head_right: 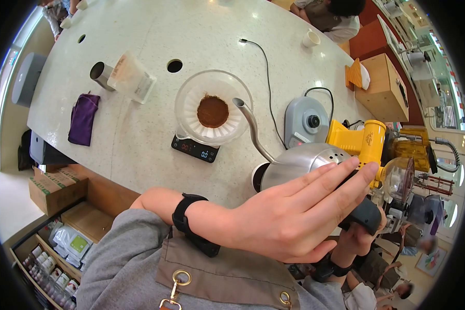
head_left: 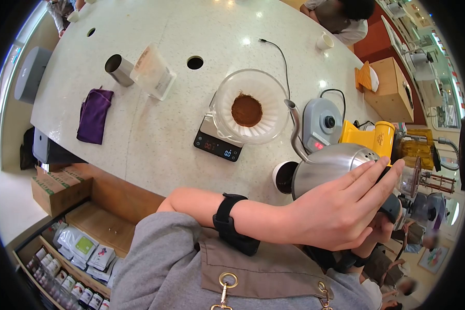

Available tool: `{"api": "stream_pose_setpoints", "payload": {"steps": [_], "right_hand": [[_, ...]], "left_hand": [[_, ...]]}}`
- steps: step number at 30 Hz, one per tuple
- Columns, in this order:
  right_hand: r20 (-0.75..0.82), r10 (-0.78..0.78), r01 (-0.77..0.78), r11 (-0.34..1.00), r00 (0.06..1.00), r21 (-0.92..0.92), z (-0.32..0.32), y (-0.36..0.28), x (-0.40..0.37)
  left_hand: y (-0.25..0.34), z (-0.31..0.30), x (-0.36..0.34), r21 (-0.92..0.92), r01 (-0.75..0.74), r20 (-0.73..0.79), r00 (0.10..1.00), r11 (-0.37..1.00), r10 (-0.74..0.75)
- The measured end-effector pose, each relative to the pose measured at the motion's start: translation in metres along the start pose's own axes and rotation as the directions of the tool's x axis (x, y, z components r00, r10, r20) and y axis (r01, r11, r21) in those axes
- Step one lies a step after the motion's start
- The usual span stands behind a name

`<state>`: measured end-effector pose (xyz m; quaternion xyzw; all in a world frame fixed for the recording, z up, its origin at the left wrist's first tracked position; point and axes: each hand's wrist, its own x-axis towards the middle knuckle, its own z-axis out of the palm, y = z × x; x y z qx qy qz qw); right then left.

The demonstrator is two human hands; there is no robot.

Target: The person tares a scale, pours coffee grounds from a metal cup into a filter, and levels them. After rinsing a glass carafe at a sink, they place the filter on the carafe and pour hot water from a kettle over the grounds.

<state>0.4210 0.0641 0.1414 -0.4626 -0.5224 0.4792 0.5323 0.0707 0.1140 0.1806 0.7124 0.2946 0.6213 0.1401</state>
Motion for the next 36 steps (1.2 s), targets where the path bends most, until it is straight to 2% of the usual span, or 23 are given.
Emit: {"api": "stream_pose_setpoints", "payload": {"steps": [1,4,10,11,13,19,29,31,36], "right_hand": [[-0.011,-0.014,0.014,1.0,1.0,-0.014,0.01,-0.003,0.001],[-0.01,0.04,-0.04,0.999,0.999,0.003,0.01,-0.008,-0.002],[-0.02,0.021,-0.021,1.0,1.0,-0.014,0.008,-0.018,-0.001],[-0.023,0.016,-0.017,1.0,1.0,-0.017,-0.008,-0.025,-0.003],[-0.026,0.007,-0.007,1.0,1.0,-0.022,0.012,-0.022,0.003],[-0.031,-0.023,0.022,0.999,0.999,-0.036,0.021,-0.029,0.011],[-0.034,-0.068,0.066,0.996,0.997,-0.062,0.056,-0.039,0.023],[-0.075,-0.126,0.117,0.987,0.989,-0.111,0.065,-0.038,0.027],[-0.058,-0.123,0.115,0.985,0.991,-0.132,0.069,-0.043,0.026]], "left_hand": [[-0.001,0.001,0.0,0.019,-0.026,-0.047,0.999,0.999,0.027],[-0.002,-0.001,-0.001,0.012,-0.016,-0.055,0.998,1.0,0.017],[0.0,-0.002,-0.003,-0.013,0.007,-0.052,0.999,1.0,-0.008],[0.0,-0.002,-0.004,-0.015,0.008,-0.05,0.999,1.0,-0.009],[0.001,-0.001,-0.005,-0.038,0.033,-0.067,0.997,0.999,-0.036],[0.001,-0.005,-0.008,-0.061,0.039,-0.011,0.999,0.997,-0.04],[0.001,-0.004,-0.01,-0.056,0.069,-0.031,0.997,0.996,-0.071],[0.0,-0.007,-0.01,-0.063,0.064,0.014,0.998,0.996,-0.064],[0.0,-0.008,-0.012,-0.073,0.065,0.014,0.998,0.995,-0.064]]}}
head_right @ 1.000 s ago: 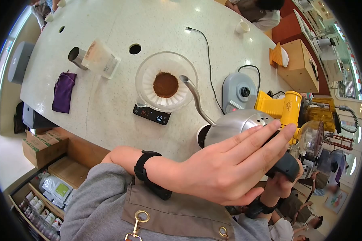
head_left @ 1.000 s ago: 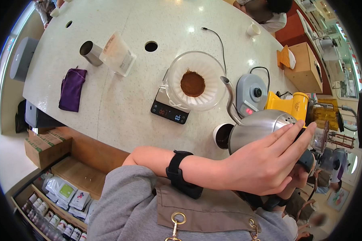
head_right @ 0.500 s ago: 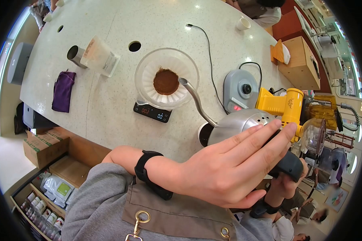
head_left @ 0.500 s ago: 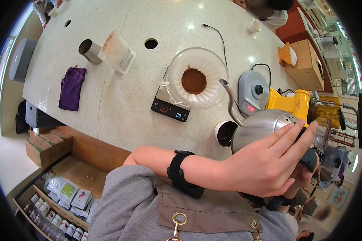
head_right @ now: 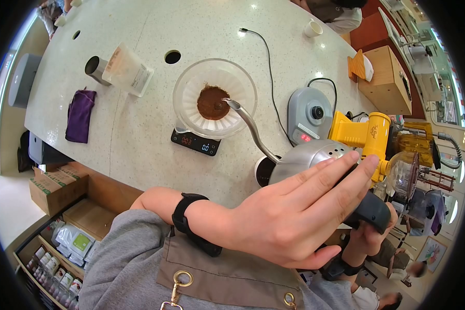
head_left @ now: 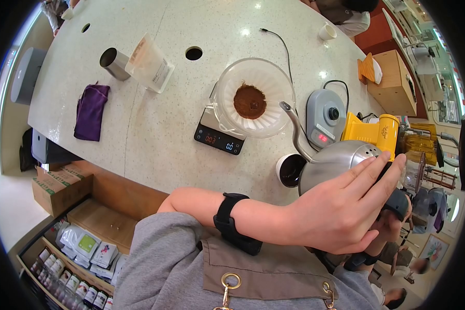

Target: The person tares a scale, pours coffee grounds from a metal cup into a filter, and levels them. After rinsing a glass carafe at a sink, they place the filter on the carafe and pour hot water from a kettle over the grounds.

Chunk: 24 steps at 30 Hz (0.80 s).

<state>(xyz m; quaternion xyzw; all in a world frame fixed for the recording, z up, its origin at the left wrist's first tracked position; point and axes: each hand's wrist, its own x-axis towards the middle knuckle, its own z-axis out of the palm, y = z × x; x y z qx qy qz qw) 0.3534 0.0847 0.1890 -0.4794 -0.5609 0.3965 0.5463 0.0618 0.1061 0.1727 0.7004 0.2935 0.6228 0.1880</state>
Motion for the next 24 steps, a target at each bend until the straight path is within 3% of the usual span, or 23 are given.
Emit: {"api": "stream_pose_setpoints", "payload": {"steps": [2,4,11,14,19,24], "right_hand": [[-0.011,-0.006,0.006,1.0,1.0,-0.022,0.002,0.001,-0.003],[-0.195,0.042,-0.028,0.997,0.98,0.072,0.003,0.007,-0.01],[-0.117,0.091,-0.085,0.995,0.989,0.05,0.001,0.002,-0.009],[-0.164,0.054,-0.047,0.998,0.985,0.046,0.004,0.001,-0.01],[-0.131,0.004,-0.014,0.997,0.991,-0.074,-0.005,-0.002,-0.011],[-0.112,-0.009,0.001,0.998,0.994,-0.064,-0.01,-0.001,-0.014]], "left_hand": [[0.0,0.0,0.0,-0.002,0.0,-0.002,1.0,1.0,0.0],[0.001,0.001,0.0,-0.02,0.012,-0.027,1.0,1.0,-0.013],[0.002,0.001,0.0,-0.02,0.006,-0.014,1.0,1.0,-0.007],[0.002,0.002,-0.001,-0.023,0.004,-0.02,1.0,1.0,-0.004],[0.003,0.005,-0.001,-0.023,-0.004,-0.007,1.0,1.0,0.004],[0.004,0.005,-0.001,-0.03,-0.008,0.008,1.0,1.0,0.009]]}}
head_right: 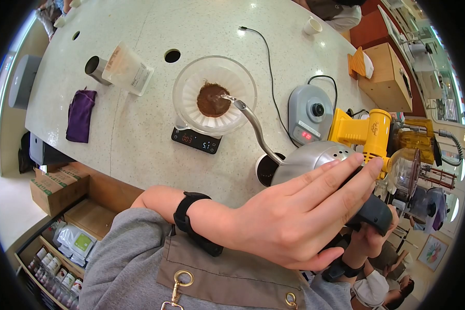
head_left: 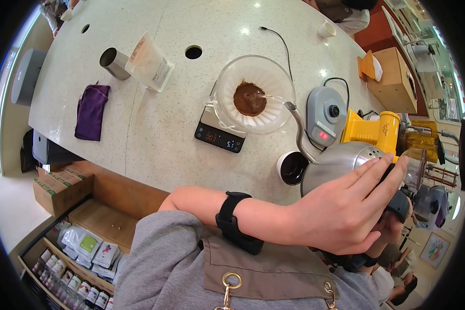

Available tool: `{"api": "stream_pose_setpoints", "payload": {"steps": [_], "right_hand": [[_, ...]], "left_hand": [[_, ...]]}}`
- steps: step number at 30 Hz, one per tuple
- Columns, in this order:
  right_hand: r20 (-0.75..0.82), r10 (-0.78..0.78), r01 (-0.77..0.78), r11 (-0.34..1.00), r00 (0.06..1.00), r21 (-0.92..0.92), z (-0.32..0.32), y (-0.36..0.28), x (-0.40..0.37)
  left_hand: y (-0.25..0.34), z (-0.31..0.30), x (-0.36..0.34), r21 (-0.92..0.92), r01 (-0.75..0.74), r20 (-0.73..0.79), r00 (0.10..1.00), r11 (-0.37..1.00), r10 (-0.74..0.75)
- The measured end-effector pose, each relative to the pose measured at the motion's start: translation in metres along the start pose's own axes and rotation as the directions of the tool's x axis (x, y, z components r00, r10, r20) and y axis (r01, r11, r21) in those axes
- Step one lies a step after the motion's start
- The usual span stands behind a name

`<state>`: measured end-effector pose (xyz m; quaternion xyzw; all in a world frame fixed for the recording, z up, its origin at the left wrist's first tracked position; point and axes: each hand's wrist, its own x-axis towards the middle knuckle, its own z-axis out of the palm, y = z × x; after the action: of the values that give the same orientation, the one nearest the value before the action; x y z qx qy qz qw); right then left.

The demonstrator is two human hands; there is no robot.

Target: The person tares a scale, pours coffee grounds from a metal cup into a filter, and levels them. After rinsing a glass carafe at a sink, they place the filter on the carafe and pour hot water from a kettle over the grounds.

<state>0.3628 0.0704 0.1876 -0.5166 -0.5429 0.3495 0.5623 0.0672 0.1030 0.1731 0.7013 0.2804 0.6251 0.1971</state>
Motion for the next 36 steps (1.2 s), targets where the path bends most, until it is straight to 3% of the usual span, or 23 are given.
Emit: {"api": "stream_pose_setpoints", "payload": {"steps": [5,7,14,20,22,32,36], "right_hand": [[-0.017,-0.008,0.008,1.0,1.0,0.001,-0.002,-0.001,0.0],[0.212,0.078,-0.088,0.995,0.974,0.037,-0.029,0.001,0.002],[0.187,0.138,-0.168,0.974,0.973,0.154,0.018,-0.014,-0.016],[0.256,0.108,-0.146,0.98,0.961,0.134,0.0,-0.011,-0.008],[0.368,0.111,-0.182,0.97,0.923,0.164,-0.006,-0.011,-0.006],[0.34,0.146,-0.202,0.97,0.929,0.137,0.0,-0.013,-0.009],[0.232,0.124,-0.142,0.988,0.965,0.062,0.007,-0.005,-0.01]], "left_hand": [[0.001,0.0,0.0,-0.017,0.008,-0.032,0.999,1.0,-0.008],[0.001,-0.002,0.0,-0.022,0.005,0.001,1.0,1.0,-0.005],[0.002,0.002,0.0,-0.044,0.024,-0.039,0.999,0.999,-0.026],[0.002,0.003,0.0,-0.067,0.029,-0.03,0.999,0.997,-0.031],[0.002,0.004,-0.001,-0.077,0.024,-0.034,0.999,0.997,-0.027],[0.003,0.003,-0.001,-0.096,0.03,-0.03,0.999,0.995,-0.033],[0.003,0.002,-0.001,-0.112,0.024,-0.021,0.999,0.993,-0.027]]}}
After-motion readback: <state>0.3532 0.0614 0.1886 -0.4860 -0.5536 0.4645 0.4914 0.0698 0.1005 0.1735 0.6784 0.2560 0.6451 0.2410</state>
